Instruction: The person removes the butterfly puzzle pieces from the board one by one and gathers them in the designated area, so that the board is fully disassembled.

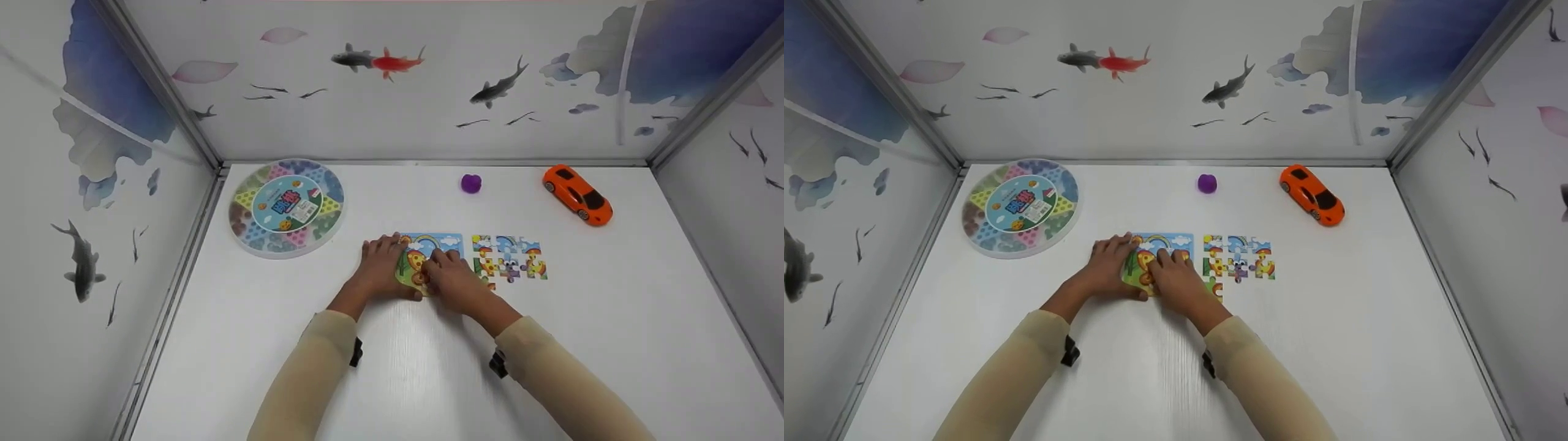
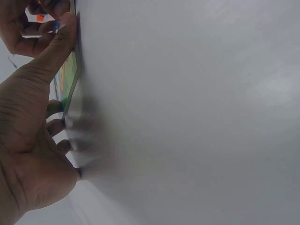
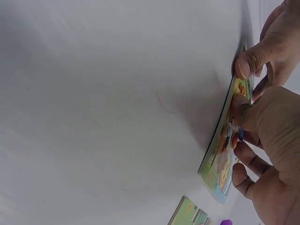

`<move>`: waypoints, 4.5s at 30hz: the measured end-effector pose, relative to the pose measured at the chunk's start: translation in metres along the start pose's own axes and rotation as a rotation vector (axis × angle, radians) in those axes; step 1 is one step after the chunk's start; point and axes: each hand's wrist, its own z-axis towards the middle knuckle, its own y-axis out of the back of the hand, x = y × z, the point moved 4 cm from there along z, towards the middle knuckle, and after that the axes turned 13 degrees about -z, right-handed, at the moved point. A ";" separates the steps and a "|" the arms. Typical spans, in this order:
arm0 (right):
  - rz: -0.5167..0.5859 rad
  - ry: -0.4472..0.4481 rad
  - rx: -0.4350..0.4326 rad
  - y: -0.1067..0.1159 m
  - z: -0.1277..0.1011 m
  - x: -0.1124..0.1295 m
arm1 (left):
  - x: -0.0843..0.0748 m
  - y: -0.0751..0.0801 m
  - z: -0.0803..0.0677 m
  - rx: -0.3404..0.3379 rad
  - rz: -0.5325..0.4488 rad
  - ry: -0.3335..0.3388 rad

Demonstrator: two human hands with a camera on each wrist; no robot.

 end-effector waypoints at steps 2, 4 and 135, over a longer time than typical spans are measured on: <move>0.007 0.001 0.014 -0.001 -0.001 0.000 | 0.000 -0.001 0.000 0.001 -0.003 0.002; 0.015 0.009 0.022 -0.001 -0.002 0.001 | 0.001 -0.002 -0.001 0.001 -0.004 0.003; 0.070 0.003 -0.038 -0.005 -0.028 -0.046 | 0.005 -0.003 0.002 0.002 0.020 0.004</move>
